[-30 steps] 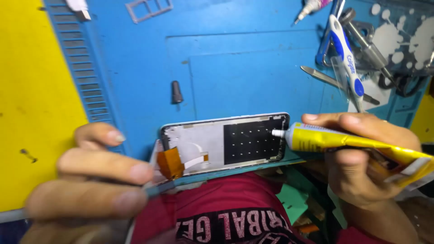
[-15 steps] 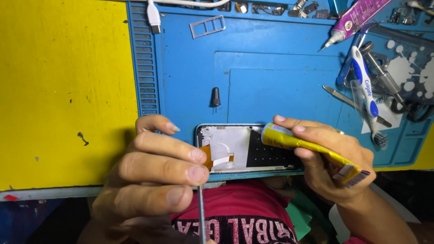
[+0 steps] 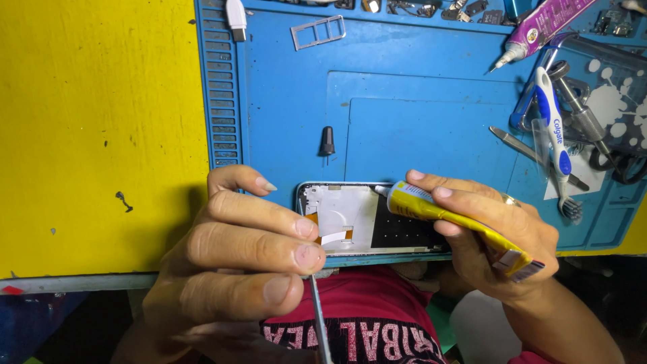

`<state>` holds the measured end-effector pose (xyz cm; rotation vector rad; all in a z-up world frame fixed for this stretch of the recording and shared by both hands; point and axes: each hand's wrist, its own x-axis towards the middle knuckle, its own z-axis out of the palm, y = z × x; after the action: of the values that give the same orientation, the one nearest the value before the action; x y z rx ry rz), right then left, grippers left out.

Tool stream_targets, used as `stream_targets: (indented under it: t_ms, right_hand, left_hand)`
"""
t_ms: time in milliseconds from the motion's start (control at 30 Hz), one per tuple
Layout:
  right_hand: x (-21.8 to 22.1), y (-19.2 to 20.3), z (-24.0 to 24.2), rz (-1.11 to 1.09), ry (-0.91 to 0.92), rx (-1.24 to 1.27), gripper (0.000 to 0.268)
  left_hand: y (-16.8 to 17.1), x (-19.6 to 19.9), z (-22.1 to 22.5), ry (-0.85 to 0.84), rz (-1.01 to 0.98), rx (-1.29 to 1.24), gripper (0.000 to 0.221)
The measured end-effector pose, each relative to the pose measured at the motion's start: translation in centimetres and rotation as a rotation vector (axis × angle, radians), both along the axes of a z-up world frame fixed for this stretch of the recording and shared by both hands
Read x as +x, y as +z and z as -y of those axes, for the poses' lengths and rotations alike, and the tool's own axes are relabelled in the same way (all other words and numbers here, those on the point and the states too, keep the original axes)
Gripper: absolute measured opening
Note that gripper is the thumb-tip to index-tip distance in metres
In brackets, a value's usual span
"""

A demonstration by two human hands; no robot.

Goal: Applying adhesive to the frame of a smartphone and attaching the back cover to complete the assembly.

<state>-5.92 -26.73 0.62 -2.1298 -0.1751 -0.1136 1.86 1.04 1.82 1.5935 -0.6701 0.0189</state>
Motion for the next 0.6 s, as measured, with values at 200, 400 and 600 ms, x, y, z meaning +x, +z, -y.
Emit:
stream_targets:
  t_ms: [200, 400, 600]
  right_hand:
    - [-0.3, -0.1, 0.1, 0.042, -0.012, 0.007, 0.018]
    - [-0.4, 0.2, 0.1, 0.027, -0.032, 0.022, 0.016]
    - [-0.4, 1.2, 0.1, 0.026, -0.050, -0.082, 0.016]
  left_hand:
    - [0.2, -0.4, 0.3, 0.044, -0.042, -0.019, 0.011]
    - [0.3, -0.3, -0.2, 0.009, -0.047, 0.008, 0.013]
    - [0.3, -0.7, -0.3, -0.036, -0.047, -0.001, 0.014]
